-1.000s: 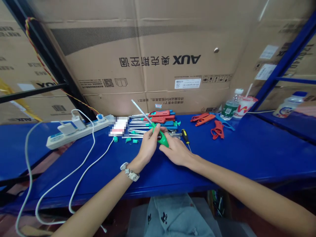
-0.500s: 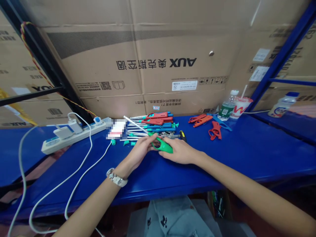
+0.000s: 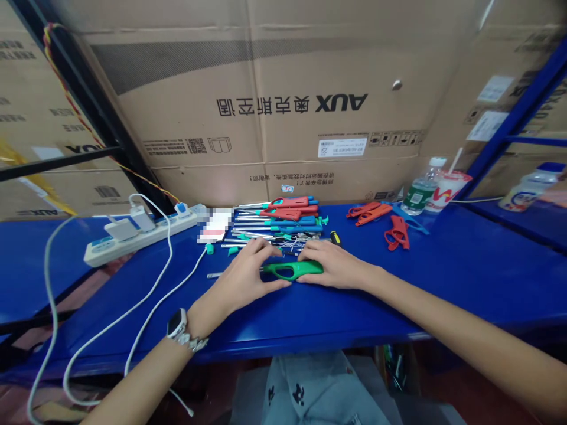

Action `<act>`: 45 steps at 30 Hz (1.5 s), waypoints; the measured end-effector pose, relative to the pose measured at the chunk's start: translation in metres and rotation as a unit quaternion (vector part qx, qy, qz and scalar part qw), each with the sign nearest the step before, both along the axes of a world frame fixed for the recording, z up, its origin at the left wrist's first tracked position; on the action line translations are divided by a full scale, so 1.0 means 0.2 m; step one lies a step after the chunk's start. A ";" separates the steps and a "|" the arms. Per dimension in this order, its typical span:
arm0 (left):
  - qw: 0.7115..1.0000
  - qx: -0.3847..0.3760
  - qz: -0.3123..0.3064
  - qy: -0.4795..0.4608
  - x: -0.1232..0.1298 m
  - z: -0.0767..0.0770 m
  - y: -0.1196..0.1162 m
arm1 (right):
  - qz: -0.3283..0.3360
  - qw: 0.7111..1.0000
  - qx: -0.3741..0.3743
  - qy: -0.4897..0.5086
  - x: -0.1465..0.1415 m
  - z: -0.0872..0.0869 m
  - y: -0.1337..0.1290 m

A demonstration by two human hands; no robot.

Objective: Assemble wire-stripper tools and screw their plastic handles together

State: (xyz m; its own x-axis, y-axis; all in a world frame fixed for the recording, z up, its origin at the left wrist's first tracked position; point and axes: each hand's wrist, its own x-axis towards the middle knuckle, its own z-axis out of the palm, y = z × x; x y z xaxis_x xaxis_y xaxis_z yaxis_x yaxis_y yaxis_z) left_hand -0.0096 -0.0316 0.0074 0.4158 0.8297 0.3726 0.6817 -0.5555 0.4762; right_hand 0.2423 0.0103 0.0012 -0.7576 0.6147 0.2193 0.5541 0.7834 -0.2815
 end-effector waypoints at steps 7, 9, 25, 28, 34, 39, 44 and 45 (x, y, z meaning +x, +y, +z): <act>0.997 -0.071 -0.040 0.019 0.00 -0.10 0.09 | 0.015 0.997 -0.047 0.061 0.00 -0.04 0.01; 0.997 -0.069 -0.039 0.008 0.00 -0.11 0.09 | 0.021 0.995 -0.058 0.082 0.00 -0.06 0.01; 0.999 -0.028 -0.042 -0.005 -0.01 -0.13 0.06 | 0.067 0.994 -0.026 0.078 0.02 -0.09 0.01; 0.999 -0.027 -0.041 -0.012 -0.01 -0.12 0.05 | 0.068 0.996 -0.006 0.061 0.02 -0.08 -0.01; 0.998 -0.009 -0.047 0.028 -0.02 -0.11 0.04 | 0.066 0.995 0.047 0.058 -0.02 -0.03 -0.04; 0.995 -0.036 -0.093 0.024 -0.05 -0.10 0.05 | 0.104 0.993 0.018 0.048 -0.09 0.00 -0.02; 0.993 -0.036 -0.103 0.047 -0.08 -0.09 0.06 | 0.123 0.991 -0.009 0.045 -0.13 -0.02 0.00; 0.993 -0.034 -0.105 0.047 -0.08 -0.09 0.06 | 0.125 0.991 -0.010 0.045 -0.13 -0.02 -0.01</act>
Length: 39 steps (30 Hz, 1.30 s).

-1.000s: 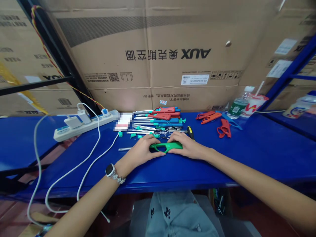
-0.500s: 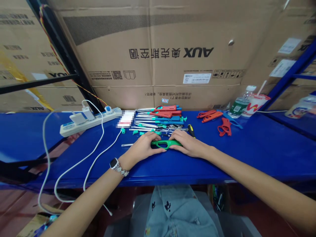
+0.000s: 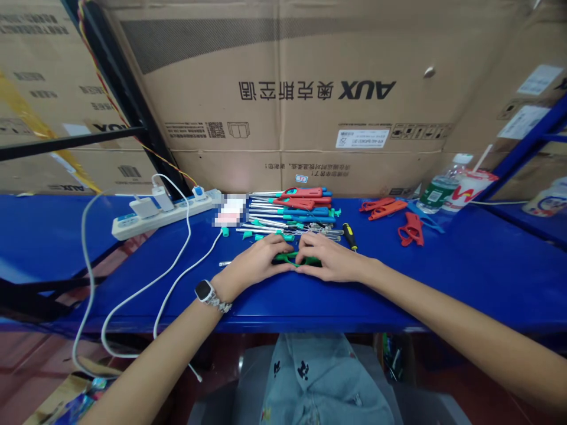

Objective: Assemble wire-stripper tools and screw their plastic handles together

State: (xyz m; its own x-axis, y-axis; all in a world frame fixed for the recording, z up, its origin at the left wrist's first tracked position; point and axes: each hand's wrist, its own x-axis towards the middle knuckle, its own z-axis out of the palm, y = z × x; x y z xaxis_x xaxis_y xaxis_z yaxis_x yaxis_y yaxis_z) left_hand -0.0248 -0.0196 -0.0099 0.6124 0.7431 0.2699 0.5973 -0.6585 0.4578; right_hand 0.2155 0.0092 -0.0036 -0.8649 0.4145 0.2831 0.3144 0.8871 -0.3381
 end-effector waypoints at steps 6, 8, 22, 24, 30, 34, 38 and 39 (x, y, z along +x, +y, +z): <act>0.999 -0.011 -0.003 -0.044 0.00 0.00 0.01 | -0.005 0.999 -0.032 0.022 0.00 -0.03 0.00; 0.999 -0.010 -0.003 -0.048 -0.01 -0.01 0.02 | -0.016 0.999 -0.020 0.026 0.00 -0.04 0.00; 0.995 -0.042 0.065 -0.068 -0.01 0.01 0.04 | -0.028 0.995 0.083 0.051 0.00 -0.06 -0.04; 0.995 -0.043 0.064 -0.067 -0.01 0.01 0.04 | -0.028 0.994 0.095 0.047 0.01 -0.05 -0.04; 0.997 -0.035 0.047 -0.056 -0.02 -0.02 0.03 | -0.036 0.994 0.088 0.055 0.03 0.00 -0.03; 0.998 -0.014 0.032 -0.044 -0.03 -0.01 0.01 | -0.040 0.996 0.044 0.073 0.05 0.01 -0.02; 0.996 -0.044 0.028 -0.073 -0.03 0.00 0.01 | -0.024 0.996 0.005 0.085 0.04 0.02 -0.02; 0.995 -0.054 0.029 -0.079 -0.03 0.00 0.01 | -0.019 0.996 0.000 0.085 0.04 0.02 -0.02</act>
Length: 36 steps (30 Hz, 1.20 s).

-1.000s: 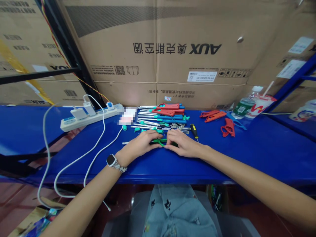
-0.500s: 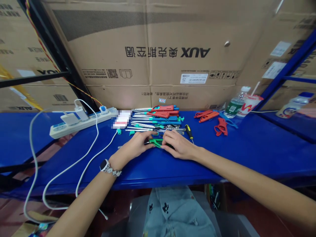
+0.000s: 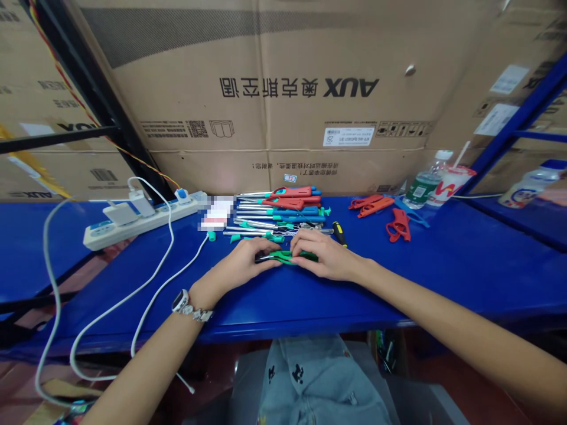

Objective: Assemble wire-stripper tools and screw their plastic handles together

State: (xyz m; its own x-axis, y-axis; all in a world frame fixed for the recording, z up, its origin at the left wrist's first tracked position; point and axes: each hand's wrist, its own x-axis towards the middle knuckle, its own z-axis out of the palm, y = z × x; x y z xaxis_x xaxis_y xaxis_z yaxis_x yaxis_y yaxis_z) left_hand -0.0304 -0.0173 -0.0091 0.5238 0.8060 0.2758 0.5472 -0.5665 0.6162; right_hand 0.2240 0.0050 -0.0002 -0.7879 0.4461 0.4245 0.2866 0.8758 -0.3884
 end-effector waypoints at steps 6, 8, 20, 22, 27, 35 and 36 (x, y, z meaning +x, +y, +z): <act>0.999 -0.039 0.030 -0.017 0.00 0.00 0.02 | 0.004 1.000 0.010 -0.004 -0.01 -0.01 -0.01; 0.997 -0.067 0.036 -0.028 0.01 -0.01 0.03 | -0.010 0.999 0.024 -0.022 -0.02 -0.01 -0.02; 0.992 0.081 0.015 0.090 0.01 0.01 -0.02 | -0.121 0.992 -0.027 -0.035 0.03 0.06 0.03; 0.984 0.119 0.008 0.131 0.03 0.02 -0.04 | -0.140 0.989 -0.014 -0.054 0.05 0.07 0.05; 0.960 0.190 -0.033 0.205 0.07 0.02 -0.05 | -0.172 0.980 0.037 -0.092 0.11 0.04 0.08; 0.934 0.254 -0.053 0.247 0.03 -0.01 -0.01 | -0.202 0.970 0.082 -0.111 0.13 -0.01 0.11; 0.931 0.258 -0.052 0.253 0.03 -0.01 -0.02 | -0.207 0.969 0.079 -0.113 0.13 -0.01 0.11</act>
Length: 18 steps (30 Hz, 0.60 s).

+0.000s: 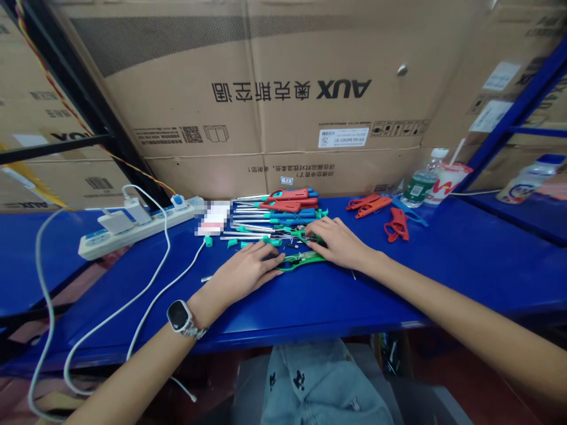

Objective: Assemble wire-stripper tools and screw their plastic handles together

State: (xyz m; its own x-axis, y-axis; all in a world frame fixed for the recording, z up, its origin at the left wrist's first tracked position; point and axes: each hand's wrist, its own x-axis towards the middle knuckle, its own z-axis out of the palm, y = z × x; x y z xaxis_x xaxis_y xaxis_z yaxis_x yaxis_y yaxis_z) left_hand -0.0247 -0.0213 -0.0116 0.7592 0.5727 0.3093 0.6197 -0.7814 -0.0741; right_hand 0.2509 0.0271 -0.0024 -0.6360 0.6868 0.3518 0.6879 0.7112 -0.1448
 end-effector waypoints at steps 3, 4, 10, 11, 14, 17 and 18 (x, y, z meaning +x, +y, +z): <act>1.000 0.009 -0.001 -0.001 0.00 0.01 -0.02 | -0.017 1.000 -0.010 0.003 0.00 0.00 0.00; 1.000 0.008 -0.003 -0.012 0.00 0.01 -0.03 | -0.022 1.000 -0.014 0.003 0.00 0.00 0.00; 0.990 -0.011 0.061 -0.126 -0.03 0.09 0.07 | -0.016 0.999 -0.023 0.015 -0.06 0.05 0.01; 0.990 -0.019 0.064 -0.124 -0.04 0.10 0.12 | -0.008 1.000 -0.023 0.017 -0.09 0.06 0.02; 0.984 -0.045 0.090 -0.150 -0.07 0.11 0.23 | 0.023 0.999 -0.030 0.011 -0.19 0.08 0.05; 0.970 -0.050 0.099 -0.218 -0.10 0.09 0.29 | 0.033 0.998 -0.046 -0.008 -0.28 0.10 0.08; 0.966 -0.052 0.096 -0.233 -0.11 0.08 0.29 | 0.034 0.998 -0.054 -0.018 -0.30 0.10 0.09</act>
